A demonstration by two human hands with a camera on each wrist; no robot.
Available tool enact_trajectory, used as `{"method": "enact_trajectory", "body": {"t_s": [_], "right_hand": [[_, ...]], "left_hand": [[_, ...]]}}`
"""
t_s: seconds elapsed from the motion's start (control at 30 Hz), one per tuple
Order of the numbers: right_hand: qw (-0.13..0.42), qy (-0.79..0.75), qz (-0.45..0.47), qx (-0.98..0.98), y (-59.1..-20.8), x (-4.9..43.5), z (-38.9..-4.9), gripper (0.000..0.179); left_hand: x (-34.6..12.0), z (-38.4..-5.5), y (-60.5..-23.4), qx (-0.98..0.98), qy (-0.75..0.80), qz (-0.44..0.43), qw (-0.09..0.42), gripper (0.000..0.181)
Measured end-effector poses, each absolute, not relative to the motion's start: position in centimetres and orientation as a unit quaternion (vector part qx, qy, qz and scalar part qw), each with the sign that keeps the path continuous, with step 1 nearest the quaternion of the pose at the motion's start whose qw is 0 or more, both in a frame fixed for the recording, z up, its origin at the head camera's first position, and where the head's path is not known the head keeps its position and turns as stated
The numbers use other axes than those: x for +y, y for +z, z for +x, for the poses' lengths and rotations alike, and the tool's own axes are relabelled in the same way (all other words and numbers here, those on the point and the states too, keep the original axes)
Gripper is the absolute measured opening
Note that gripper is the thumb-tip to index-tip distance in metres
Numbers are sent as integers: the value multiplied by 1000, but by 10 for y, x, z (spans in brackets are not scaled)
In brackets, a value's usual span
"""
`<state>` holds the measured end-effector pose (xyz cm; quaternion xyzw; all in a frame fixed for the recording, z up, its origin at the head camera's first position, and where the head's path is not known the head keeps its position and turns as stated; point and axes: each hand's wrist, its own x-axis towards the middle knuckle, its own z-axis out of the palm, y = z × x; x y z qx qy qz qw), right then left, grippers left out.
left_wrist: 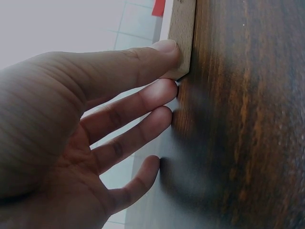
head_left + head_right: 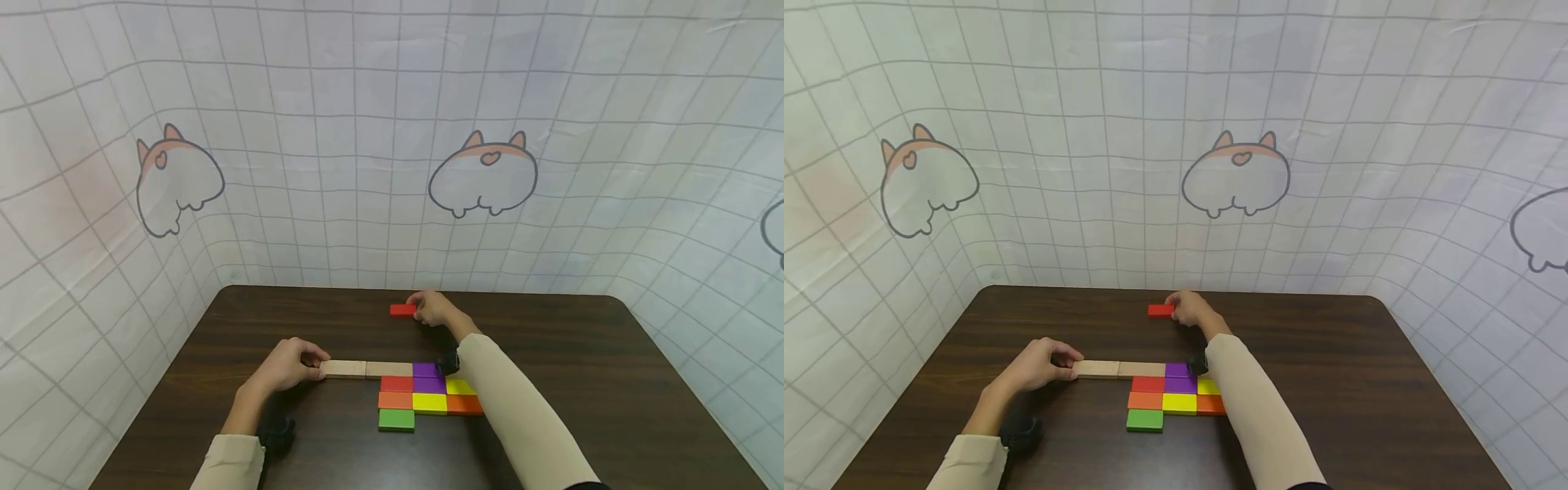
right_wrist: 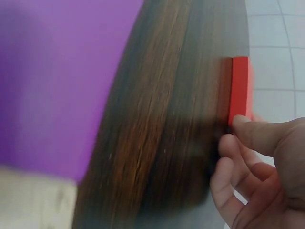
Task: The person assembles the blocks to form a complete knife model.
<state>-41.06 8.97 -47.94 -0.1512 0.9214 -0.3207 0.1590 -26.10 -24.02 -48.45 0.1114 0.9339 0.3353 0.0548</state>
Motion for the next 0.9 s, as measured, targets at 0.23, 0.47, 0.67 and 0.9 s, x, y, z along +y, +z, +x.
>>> {"method": "enact_trajectory", "body": {"t_s": [0.23,0.47,0.67,0.9], "right_hand": [[183,-282,-182,924,-471,97,-401,35],[184,-261,-215,923,-464,107,-388,35],[161,-253,-250,921,-454,118,-374,35],[132,-245,-267,923,-448,134,-353,32]], "left_hand": [[-241,-262,-484,936,331,110,53,20],[-241,-260,-483,935,331,114,57,19],[-239,-260,-483,934,334,116,58,20],[-238,-260,-484,934,336,107,64,20]]}}
